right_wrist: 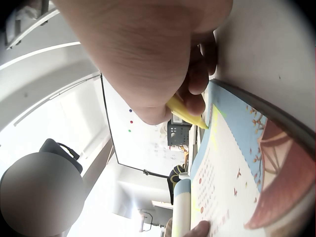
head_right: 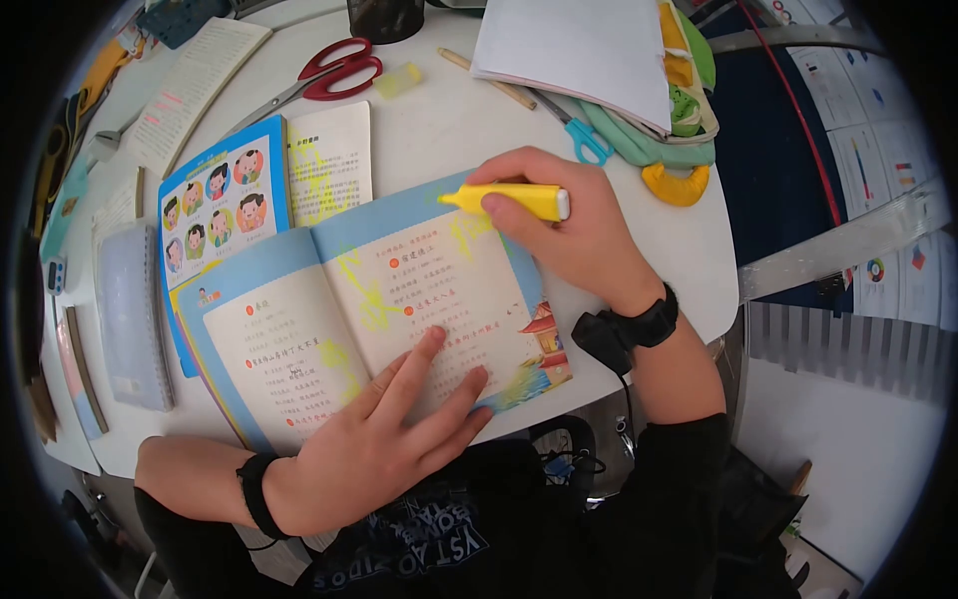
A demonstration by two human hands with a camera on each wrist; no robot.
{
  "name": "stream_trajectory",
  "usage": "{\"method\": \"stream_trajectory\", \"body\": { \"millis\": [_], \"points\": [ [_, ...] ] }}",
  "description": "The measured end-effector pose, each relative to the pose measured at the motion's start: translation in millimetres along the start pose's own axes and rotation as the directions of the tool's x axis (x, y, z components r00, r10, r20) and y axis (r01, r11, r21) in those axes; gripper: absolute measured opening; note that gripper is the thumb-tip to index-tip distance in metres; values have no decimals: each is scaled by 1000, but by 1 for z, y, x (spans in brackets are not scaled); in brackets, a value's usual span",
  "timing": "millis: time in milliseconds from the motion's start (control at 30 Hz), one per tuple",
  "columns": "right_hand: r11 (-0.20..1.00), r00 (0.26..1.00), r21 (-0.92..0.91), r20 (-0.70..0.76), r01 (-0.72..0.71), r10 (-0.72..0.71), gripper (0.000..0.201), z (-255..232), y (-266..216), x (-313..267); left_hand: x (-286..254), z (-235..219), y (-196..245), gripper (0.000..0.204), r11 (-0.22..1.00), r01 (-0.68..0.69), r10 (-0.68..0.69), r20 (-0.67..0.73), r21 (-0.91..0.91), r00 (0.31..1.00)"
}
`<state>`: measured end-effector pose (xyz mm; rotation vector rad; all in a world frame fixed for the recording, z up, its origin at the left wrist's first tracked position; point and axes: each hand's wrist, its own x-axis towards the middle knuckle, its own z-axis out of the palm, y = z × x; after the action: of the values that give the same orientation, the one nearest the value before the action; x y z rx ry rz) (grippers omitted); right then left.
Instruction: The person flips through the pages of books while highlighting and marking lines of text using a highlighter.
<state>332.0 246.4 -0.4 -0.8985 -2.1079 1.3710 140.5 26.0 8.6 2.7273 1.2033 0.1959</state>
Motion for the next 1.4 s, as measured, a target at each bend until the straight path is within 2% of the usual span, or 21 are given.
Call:
{"method": "stream_trajectory", "body": {
  "millis": [67,200,267,333,400,467,500,600,700,800,867,1000,1100,1200,1300,1367,1400],
  "points": [
    [995,992,-27,83,95,-92,21,-2,2,1,0,-3,-1,54,1000,0,0,3,9,1000],
    [986,991,-111,70,124,-116,18,-1,2,2,0,-4,-2,54,1000,-2,2,4,16,1000],
    [998,1000,-68,-11,-8,8,16,-4,0,0,0,-2,-1,54,1000,-5,5,12,3,1000],
    [1000,999,4,-46,-28,29,16,-1,0,0,-1,0,-1,54,1000,-4,4,6,-1,1000],
    [997,995,69,-93,-25,31,17,0,2,1,0,0,0,55,1000,-4,4,9,2,1000],
    [995,996,-64,-44,80,-83,17,0,6,3,1,-3,-1,55,1000,-3,3,7,18,1000],
    [994,995,-66,-47,87,-90,17,-1,5,3,0,-3,0,55,1000,-1,1,5,14,1000],
    [996,998,-78,-15,52,-54,17,-1,2,2,0,-3,-1,55,1000,3,-3,2,15,1000],
    [1000,998,-21,-59,-22,21,17,-1,3,1,0,-1,1,55,1000,0,0,13,0,1000],
    [999,990,29,-142,17,-13,16,0,3,2,0,0,1,55,1000,-3,3,12,7,1000],
    [998,994,-53,-97,35,-40,15,-2,3,3,1,-2,0,56,1000,4,-4,-6,25,1000],
    [998,993,-30,-102,57,-60,14,-3,3,4,1,-6,-1,55,999,-6,6,19,36,1000],
    [1000,994,-5,-111,5,-5,13,-3,3,-1,0,-2,0,55,1000,-5,4,24,17,1000],
    [999,996,36,-80,38,-35,12,-1,2,-2,0,0,2,55,1000,-1,1,14,8,1000],
    [991,986,-62,-116,114,-121,12,-3,4,1,1,-5,1,55,1000,-4,3,14,22,1000],
    [1000,993,-8,-116,14,-15,11,-10,8,0,1,-6,0,55,1000,-5,5,22,29,1000],
    [1000,993,-8,-115,16,-17,11,-12,6,1,1,-6,0,55,999,-6,6,23,32,1000]
  ]
}}
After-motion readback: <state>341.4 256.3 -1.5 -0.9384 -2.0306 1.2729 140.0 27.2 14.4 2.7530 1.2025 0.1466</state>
